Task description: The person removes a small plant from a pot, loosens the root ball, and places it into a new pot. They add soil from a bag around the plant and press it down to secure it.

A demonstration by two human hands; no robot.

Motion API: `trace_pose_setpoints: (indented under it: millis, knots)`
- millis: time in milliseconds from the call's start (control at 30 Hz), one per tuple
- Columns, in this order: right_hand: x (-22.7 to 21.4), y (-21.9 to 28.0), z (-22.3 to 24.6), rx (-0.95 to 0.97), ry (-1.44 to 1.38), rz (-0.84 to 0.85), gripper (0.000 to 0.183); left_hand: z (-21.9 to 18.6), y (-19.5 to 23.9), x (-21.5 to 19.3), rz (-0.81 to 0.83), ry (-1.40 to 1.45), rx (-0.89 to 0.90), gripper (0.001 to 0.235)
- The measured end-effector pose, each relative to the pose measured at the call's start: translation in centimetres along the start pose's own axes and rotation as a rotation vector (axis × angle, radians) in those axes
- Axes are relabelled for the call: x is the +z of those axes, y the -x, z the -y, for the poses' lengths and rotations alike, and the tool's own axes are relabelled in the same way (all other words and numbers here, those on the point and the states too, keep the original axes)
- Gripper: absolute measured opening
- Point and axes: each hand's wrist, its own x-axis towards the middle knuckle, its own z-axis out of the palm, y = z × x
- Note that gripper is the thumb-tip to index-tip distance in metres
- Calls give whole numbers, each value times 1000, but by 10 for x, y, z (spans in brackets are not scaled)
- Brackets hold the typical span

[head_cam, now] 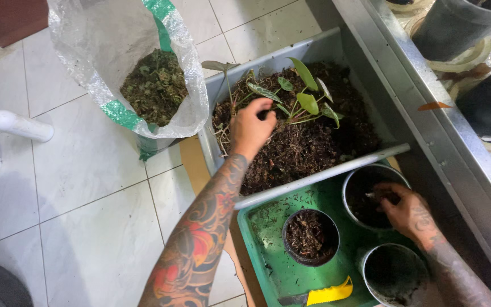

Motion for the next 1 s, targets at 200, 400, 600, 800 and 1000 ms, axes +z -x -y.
trace_pose_setpoints:
  millis: [200, 400, 600, 800, 1000]
  knots:
    - [-13, 11, 23, 212, -174, 59, 40, 99, -65, -24, -242, -15, -199, 40]
    - [-13, 4, 24, 345, -306, 34, 35, 137, -110, -1, -31, -419, -222, 39]
    - [-35, 6, 35, 508, -511, 155, 46, 141, -125, -5, 58, -265, -160, 34]
    - [-49, 29, 51, 516, -644, 103, 46, 139, -114, -7, -111, -69, -74, 33]
    - [-54, 51, 46, 502, -740, 105, 44, 64, -83, -63, -23, 134, -299, 37]
